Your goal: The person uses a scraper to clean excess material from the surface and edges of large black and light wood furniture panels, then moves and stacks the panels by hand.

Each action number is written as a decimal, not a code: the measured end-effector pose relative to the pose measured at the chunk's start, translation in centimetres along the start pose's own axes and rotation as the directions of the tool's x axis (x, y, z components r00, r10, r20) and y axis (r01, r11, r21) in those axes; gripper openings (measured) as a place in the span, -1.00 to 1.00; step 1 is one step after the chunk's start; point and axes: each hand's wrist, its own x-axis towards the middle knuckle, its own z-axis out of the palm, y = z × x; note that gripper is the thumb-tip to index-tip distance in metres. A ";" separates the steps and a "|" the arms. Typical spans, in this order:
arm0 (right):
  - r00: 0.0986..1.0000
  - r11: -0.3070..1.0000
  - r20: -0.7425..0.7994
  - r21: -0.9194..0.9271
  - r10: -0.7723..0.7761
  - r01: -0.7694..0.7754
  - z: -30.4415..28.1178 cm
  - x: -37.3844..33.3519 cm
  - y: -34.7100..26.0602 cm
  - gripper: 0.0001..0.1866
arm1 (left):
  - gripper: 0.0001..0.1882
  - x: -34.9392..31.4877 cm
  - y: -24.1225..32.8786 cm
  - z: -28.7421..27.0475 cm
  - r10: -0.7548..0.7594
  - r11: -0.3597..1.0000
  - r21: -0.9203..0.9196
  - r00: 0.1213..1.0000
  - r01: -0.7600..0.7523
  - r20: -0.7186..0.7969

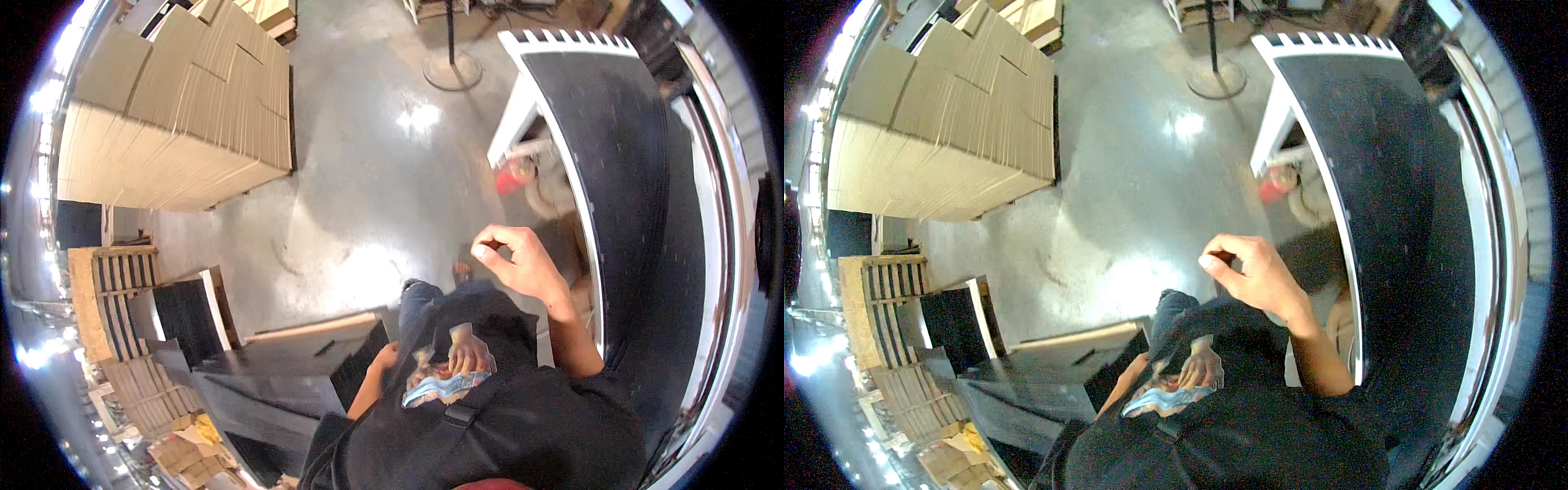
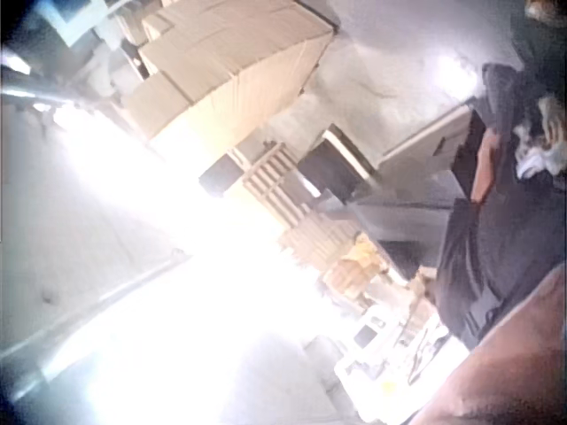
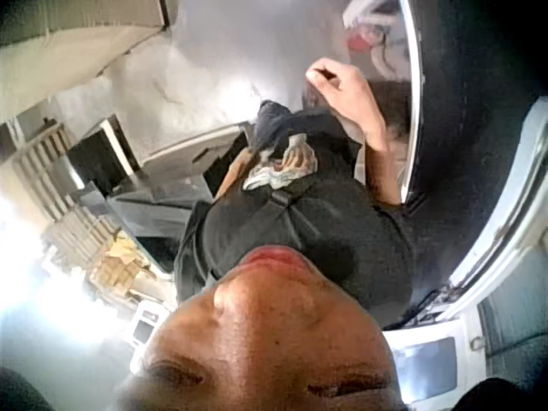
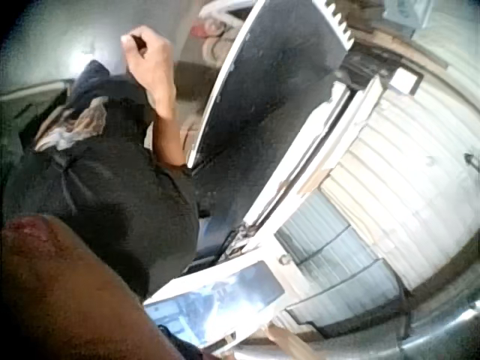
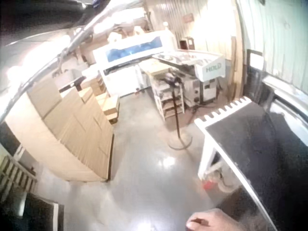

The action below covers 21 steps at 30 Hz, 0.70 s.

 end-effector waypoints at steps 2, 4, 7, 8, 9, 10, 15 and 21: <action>0.989 0.993 0.096 0.024 -0.114 0.112 0.7 8.7 -2.0 -0.80 | -0.58 2.7 1.6 -3.7 -0.066 0.993 -0.111 0.972 0.042 -0.224; 0.961 0.987 0.233 -0.023 -0.149 0.159 2.2 18.1 -2.0 -0.78 | -0.59 6.3 6.6 -8.9 -0.182 0.954 -0.287 0.931 0.089 -0.317; 0.905 0.975 0.425 0.198 0.013 -0.106 5.6 32.8 2.4 -0.77 | -0.57 12.7 9.5 -17.5 -0.192 0.931 -0.360 0.919 0.060 -0.345; 0.876 0.938 0.478 0.273 0.061 -0.215 7.4 38.0 5.6 -0.76 | -0.57 14.9 9.8 -20.5 -0.161 0.936 -0.350 0.917 0.025 -0.365; 0.912 0.928 0.396 0.291 0.104 -0.233 9.9 42.1 9.7 -0.72 | -0.56 17.1 10.1 -23.6 -0.124 0.941 -0.338 0.914 -0.015 -0.387; 0.933 0.927 0.268 0.221 0.241 -0.303 11.6 45.3 16.1 -0.69 | -0.55 19.0 10.3 -27.1 -0.103 0.952 -0.306 0.910 -0.027 -0.401; 0.507 0.488 0.041 -0.342 0.861 -0.803 11.5 39.4 43.3 -0.54 | -0.54 25.2 19.9 -52.1 -0.119 0.981 0.088 0.897 0.172 -0.425; 0.220 0.228 -0.151 0.039 0.964 -0.973 13.0 41.5 44.0 -0.72 | -0.62 33.0 29.4 -79.2 -0.239 0.935 -0.355 0.765 0.015 -0.598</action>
